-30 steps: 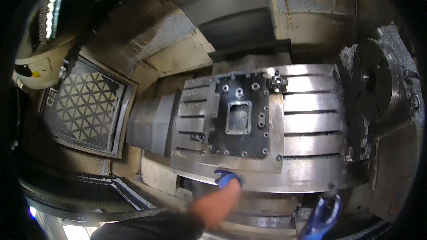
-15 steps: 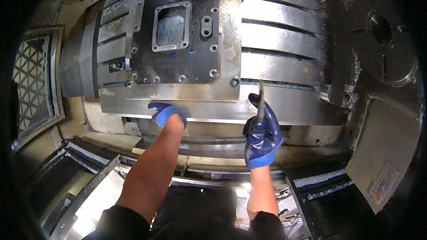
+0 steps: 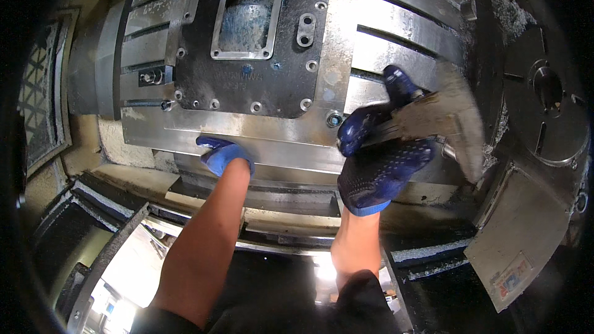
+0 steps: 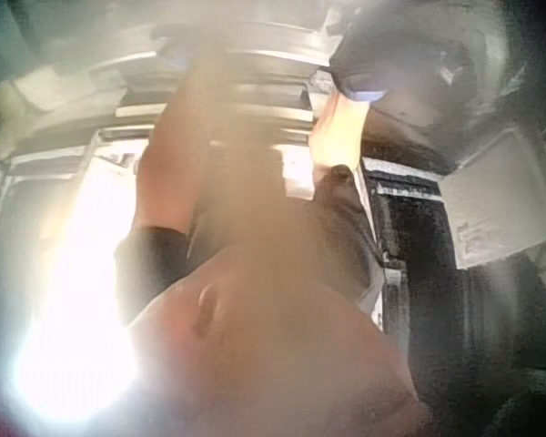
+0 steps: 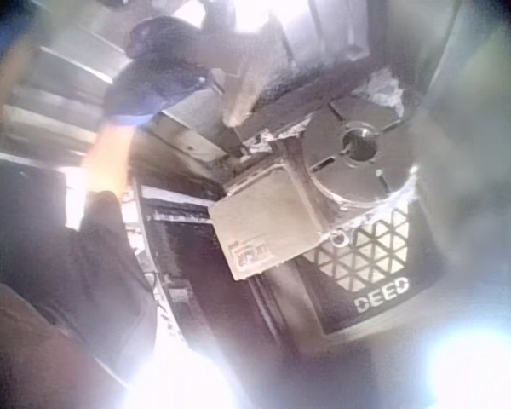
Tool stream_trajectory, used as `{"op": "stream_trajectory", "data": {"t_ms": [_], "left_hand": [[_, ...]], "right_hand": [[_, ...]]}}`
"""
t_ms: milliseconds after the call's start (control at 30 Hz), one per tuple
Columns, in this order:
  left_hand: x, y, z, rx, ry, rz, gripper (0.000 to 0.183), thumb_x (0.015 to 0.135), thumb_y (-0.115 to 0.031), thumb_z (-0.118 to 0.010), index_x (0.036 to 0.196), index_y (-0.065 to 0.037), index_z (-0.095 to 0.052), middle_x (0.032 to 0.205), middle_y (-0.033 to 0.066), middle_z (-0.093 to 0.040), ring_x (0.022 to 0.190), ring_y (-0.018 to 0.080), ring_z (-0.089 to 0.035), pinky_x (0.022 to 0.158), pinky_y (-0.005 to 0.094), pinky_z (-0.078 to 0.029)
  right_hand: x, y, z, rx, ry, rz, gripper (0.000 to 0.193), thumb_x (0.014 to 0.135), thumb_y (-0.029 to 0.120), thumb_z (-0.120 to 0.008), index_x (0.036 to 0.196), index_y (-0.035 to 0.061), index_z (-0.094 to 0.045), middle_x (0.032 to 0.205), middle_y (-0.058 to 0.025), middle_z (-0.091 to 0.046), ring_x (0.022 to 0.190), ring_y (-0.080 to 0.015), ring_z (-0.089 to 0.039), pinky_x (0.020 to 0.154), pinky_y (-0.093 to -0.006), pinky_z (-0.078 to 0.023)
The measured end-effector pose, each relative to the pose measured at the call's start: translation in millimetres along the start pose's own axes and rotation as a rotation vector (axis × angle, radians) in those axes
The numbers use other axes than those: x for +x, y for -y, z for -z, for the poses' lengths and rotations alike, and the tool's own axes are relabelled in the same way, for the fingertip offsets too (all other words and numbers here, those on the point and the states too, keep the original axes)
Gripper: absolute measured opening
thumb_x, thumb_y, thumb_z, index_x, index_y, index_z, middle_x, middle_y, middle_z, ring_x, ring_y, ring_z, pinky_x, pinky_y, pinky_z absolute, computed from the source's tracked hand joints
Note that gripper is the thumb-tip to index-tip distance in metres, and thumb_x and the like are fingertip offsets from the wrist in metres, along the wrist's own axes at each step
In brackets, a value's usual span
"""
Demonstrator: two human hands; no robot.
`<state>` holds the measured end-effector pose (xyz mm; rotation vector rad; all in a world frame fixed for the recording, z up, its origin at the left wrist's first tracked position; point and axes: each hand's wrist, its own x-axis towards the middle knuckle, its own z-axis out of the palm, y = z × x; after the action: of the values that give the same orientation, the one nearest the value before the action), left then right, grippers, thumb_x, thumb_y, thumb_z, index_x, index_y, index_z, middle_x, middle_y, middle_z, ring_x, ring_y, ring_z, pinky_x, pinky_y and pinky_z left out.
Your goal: The person operates a machine control panel, then uses a caliper to measure features on a metal plate inside a machine and on another metal part on a low work surface.
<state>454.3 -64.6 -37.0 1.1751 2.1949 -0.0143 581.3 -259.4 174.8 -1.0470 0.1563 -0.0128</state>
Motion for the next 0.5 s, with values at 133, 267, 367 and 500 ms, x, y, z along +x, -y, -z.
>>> {"op": "stream_trajectory", "data": {"t_ms": [133, 267, 367, 500], "left_hand": [[-21, -10, 6, 0.072, -0.117, -0.014, 0.055, 0.104, -0.043, -0.046, 0.134, 0.003, -0.058, 0.127, 0.0223, -0.068, 0.111, 0.0382, -0.07, 0.088, 0.0478, -0.06], [-9, -3, 3, -0.084, -0.144, -0.108, 0.048, 0.107, -0.032, -0.035, 0.136, 0.003, -0.053, 0.138, 0.0201, -0.06, 0.123, 0.0352, -0.062, 0.108, 0.0551, -0.047], [-14, -5, 2, -0.268, -0.094, -0.046, 0.043, 0.109, -0.025, -0.032, 0.135, 0.003, -0.052, 0.147, 0.0195, -0.054, 0.131, 0.0323, -0.056, 0.118, 0.0597, -0.04], [-31, -17, 8, -0.568, -0.127, 0.017, 0.043, 0.107, -0.03, -0.041, 0.131, 0.003, -0.055, 0.137, 0.0227, -0.06, 0.121, 0.0357, -0.062, 0.106, 0.0529, -0.05]], "right_hand": [[27, -1, -12, 0.141, 0.118, 0.214, 0.08, 0.102, 0.064, -0.047, 0.153, 0.0027, -0.041, 0.075, -0.0078, -0.057, 0.059, -0.0139, -0.048, 0.053, -0.0263, -0.039], [39, 8, -55, 0.385, 0.011, 0.292, 0.08, 0.1, 0.069, -0.047, 0.15, 0.006, -0.046, 0.076, -0.0068, -0.059, 0.056, -0.0151, -0.046, 0.053, -0.0321, -0.038], [68, -3, -38, 0.373, 0.378, 0.419, 0.079, 0.099, 0.07, -0.048, 0.148, 0.0081, -0.05, 0.081, -0.0074, -0.063, 0.055, -0.0172, -0.046, 0.054, -0.035, -0.038], [66, -12, -24, 0.338, 0.374, 0.374, 0.075, 0.099, 0.068, -0.048, 0.145, 0.0079, -0.052, 0.087, -0.0104, -0.066, 0.059, -0.0203, -0.048, 0.055, -0.0358, -0.039]]}}
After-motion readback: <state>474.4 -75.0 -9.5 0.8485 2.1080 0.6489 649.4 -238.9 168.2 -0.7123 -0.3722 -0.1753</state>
